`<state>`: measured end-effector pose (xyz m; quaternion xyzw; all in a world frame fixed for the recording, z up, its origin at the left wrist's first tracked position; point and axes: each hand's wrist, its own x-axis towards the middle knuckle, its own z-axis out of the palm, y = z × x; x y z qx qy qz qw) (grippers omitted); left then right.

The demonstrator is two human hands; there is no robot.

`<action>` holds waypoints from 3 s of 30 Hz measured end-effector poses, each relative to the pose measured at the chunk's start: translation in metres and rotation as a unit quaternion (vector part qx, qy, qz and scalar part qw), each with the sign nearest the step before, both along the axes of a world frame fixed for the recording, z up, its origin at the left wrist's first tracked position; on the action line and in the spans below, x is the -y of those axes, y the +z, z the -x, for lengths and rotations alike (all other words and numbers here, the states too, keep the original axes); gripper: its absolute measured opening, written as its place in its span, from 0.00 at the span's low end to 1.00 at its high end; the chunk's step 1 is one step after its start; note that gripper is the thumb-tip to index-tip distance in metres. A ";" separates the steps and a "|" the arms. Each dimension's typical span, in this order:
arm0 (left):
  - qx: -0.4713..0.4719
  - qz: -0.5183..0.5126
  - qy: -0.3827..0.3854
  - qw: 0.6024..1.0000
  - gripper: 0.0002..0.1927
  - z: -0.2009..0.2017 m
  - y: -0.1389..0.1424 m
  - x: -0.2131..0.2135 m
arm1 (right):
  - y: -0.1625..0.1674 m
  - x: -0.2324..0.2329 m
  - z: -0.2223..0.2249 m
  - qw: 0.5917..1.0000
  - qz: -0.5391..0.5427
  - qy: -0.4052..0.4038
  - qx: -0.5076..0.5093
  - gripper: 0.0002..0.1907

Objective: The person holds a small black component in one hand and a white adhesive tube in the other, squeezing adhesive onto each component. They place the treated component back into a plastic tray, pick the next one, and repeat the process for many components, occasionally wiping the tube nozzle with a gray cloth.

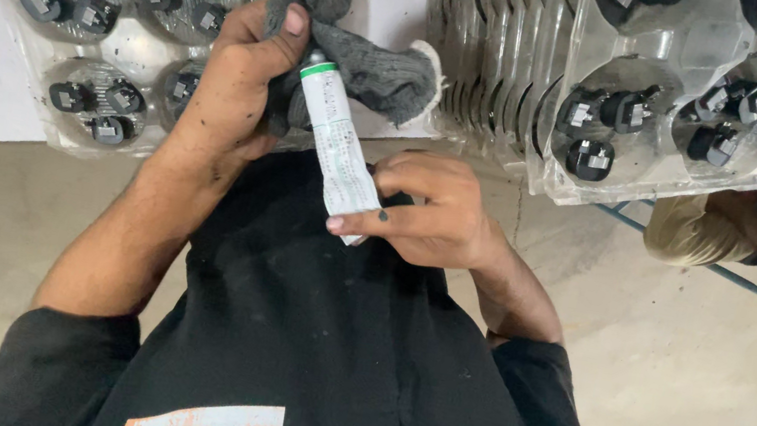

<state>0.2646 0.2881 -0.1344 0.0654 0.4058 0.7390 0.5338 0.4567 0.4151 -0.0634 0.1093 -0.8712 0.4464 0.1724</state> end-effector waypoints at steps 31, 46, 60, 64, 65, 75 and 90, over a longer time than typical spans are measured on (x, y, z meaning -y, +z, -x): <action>-0.284 -0.072 0.070 0.953 0.12 0.014 0.016 -0.019 | -0.011 -0.001 -0.008 0.980 0.134 -0.134 0.063 0.14; -0.460 -0.072 0.071 0.882 0.15 0.019 0.034 -0.019 | -0.049 0.020 -0.012 0.865 0.424 -0.231 0.136 0.19; -0.417 -0.089 0.045 0.903 0.12 0.015 0.038 -0.026 | -0.063 0.013 -0.013 0.874 0.417 -0.187 0.164 0.25; -0.412 -0.094 0.036 0.905 0.12 0.018 0.034 -0.025 | -0.046 0.007 -0.013 0.959 0.177 -0.182 0.125 0.19; -0.405 -0.092 0.030 0.909 0.12 0.020 0.032 -0.026 | -0.038 0.004 -0.012 0.979 0.047 -0.167 0.111 0.19; -0.268 -0.097 -0.025 0.958 0.14 0.016 0.017 -0.029 | 0.008 -0.027 0.018 0.992 -0.105 -0.005 -0.064 0.13; -0.304 -0.084 -0.019 0.949 0.15 0.001 0.016 -0.026 | 0.024 -0.031 0.024 0.988 -0.152 0.026 -0.029 0.16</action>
